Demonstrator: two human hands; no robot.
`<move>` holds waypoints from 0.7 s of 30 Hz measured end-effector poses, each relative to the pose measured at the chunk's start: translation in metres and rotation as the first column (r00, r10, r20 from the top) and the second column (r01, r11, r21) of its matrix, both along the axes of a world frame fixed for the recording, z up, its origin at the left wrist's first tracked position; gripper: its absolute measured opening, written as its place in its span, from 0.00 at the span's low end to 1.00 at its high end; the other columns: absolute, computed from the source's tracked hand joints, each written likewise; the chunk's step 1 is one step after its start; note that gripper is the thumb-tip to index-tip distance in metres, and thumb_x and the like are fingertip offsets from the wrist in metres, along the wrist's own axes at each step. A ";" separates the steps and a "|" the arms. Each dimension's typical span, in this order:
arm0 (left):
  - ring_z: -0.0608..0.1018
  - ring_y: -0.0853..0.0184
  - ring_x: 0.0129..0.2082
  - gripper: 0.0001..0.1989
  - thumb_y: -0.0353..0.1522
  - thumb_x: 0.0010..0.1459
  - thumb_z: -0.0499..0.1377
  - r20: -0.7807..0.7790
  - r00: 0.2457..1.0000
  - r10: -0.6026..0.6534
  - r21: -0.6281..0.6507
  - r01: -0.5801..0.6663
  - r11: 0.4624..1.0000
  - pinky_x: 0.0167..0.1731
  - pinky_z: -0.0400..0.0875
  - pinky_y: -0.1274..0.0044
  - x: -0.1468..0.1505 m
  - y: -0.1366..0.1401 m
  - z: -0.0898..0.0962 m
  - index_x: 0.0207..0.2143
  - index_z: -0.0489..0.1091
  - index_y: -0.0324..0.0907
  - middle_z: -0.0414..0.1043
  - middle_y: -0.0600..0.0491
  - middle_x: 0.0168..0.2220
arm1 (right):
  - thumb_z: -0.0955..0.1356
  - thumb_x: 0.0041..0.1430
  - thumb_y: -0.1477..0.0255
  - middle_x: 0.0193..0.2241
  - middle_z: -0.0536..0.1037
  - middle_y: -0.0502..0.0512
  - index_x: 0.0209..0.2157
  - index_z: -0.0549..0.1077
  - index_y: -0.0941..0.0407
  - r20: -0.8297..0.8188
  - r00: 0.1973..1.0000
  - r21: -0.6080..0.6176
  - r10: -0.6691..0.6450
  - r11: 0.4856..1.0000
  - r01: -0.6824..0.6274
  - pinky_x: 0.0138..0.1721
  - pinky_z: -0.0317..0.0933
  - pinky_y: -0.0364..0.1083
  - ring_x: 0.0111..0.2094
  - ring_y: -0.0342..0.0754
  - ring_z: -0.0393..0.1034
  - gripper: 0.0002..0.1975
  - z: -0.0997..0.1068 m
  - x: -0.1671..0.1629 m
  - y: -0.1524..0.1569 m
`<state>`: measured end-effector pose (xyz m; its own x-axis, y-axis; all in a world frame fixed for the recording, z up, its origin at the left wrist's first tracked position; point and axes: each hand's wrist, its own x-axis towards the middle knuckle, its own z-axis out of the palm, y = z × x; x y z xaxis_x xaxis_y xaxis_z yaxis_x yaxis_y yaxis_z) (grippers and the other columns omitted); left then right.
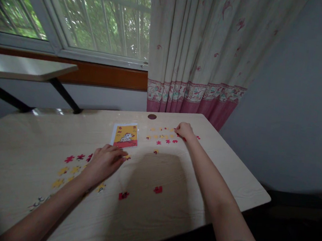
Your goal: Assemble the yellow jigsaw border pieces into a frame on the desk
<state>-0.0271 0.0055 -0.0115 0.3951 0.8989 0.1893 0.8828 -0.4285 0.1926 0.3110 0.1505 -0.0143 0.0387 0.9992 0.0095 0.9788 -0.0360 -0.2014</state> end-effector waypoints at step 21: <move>0.71 0.57 0.43 0.11 0.34 0.59 0.53 0.023 1.000 -0.004 -0.013 0.005 1.000 0.40 0.62 0.67 0.000 0.001 -0.002 0.40 0.74 0.46 0.75 0.50 0.42 | 0.69 0.52 0.74 0.28 0.79 0.58 0.33 0.76 0.61 -0.088 0.995 -0.001 -0.039 0.999 0.039 0.31 0.58 0.39 0.29 0.44 0.71 0.06 0.003 -0.011 -0.004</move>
